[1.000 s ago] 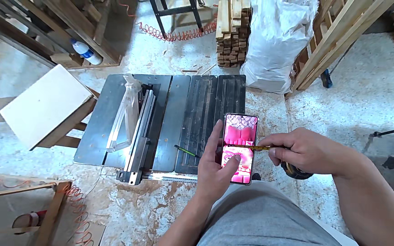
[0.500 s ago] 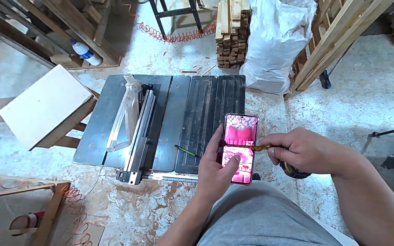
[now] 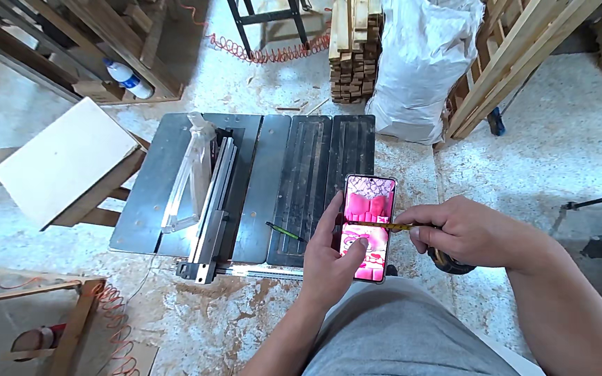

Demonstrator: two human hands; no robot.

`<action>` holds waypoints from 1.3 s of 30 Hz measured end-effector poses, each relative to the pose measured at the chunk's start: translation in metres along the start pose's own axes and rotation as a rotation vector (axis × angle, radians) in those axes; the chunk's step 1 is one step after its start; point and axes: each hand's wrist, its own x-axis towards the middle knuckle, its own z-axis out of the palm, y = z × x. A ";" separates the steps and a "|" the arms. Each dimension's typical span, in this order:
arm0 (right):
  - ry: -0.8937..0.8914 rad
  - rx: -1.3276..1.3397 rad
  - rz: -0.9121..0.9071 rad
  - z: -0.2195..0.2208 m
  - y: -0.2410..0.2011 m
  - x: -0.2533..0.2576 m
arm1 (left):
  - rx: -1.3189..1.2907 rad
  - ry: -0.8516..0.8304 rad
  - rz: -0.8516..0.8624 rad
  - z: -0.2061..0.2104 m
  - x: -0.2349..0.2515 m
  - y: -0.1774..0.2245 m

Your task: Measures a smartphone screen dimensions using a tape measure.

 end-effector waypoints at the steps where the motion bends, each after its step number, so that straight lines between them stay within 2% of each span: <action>1: -0.003 0.002 -0.003 0.000 0.000 0.000 | -0.005 0.003 -0.001 0.000 0.000 0.000; 5: 0.013 0.035 -0.019 -0.005 0.002 -0.003 | 0.019 -0.014 -0.015 -0.003 0.002 0.003; 7: 0.027 0.045 -0.030 -0.023 0.003 -0.008 | 0.006 -0.054 -0.018 -0.011 0.007 0.003; 12: -0.085 -0.127 -0.047 -0.079 -0.009 -0.008 | -0.024 -0.348 -0.124 -0.040 0.012 0.007; 16: -0.229 -0.306 -0.087 -0.088 -0.025 0.016 | -0.031 -0.512 -0.176 -0.038 0.002 0.006; 22: -0.355 -0.357 -0.047 -0.085 -0.037 0.034 | 0.002 -0.496 -0.143 -0.028 -0.009 0.002; 25: -0.355 -0.360 -0.027 -0.083 -0.039 0.035 | 0.004 -0.476 -0.113 -0.032 -0.011 0.003; 39: -0.364 -0.485 -0.148 -0.077 -0.051 0.049 | -0.010 -0.465 -0.098 -0.036 -0.017 0.011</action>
